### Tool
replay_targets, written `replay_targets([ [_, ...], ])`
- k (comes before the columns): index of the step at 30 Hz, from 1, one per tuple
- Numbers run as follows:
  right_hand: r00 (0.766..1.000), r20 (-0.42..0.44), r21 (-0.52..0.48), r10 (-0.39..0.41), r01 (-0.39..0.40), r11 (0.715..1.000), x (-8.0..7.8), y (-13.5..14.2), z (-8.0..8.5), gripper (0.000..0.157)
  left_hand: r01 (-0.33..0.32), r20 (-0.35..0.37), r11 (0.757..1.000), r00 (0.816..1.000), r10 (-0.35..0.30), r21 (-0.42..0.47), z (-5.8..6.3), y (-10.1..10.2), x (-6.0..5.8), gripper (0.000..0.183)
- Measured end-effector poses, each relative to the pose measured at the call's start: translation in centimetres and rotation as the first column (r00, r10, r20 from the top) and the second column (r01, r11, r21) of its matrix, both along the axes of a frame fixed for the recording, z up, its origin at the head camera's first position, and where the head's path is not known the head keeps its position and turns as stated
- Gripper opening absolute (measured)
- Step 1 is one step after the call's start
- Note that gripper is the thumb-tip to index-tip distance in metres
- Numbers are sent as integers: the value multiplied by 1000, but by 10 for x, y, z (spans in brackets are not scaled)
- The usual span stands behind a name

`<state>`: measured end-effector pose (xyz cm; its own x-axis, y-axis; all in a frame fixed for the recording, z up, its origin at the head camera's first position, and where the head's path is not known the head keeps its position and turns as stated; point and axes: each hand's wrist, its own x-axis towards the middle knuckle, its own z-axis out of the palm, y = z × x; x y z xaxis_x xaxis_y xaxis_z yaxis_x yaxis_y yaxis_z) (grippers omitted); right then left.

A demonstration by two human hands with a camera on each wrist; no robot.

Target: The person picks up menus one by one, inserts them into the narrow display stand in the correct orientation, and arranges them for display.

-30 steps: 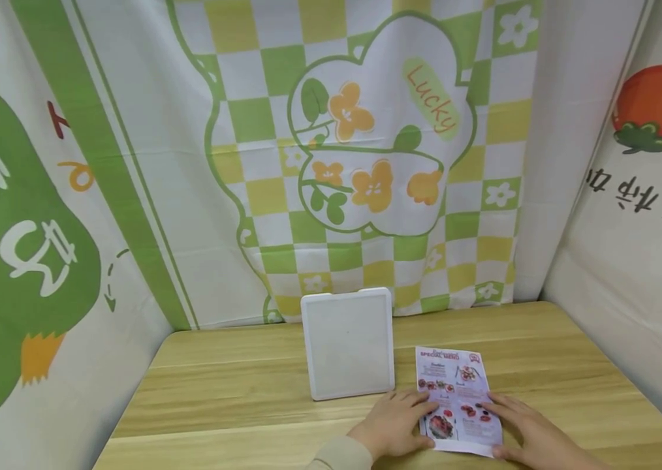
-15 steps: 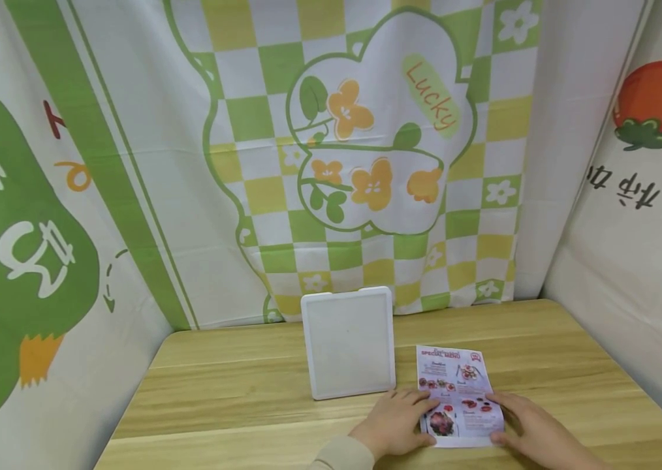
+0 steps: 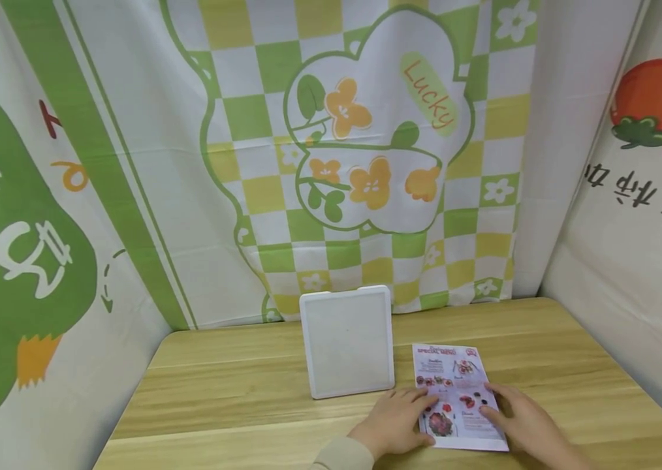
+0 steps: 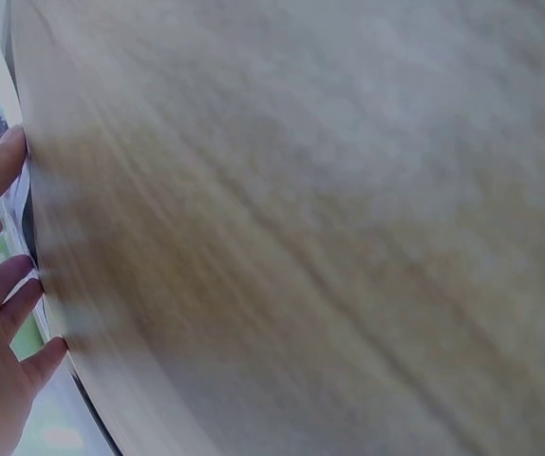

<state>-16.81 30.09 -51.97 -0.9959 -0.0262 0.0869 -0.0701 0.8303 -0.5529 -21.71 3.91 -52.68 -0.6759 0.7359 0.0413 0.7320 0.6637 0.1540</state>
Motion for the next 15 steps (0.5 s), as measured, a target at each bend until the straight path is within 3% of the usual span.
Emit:
replay_targets([
  [10,979,-149,-42,-140,135,990,-4,-13,-1,50,-69,25,995,997,67,75,-2,1,2,69],
  [15,972,-149,-121,-179,161,979,-6,-16,0,49,-175,83,962,983,161,208,-2,4,4,65],
])
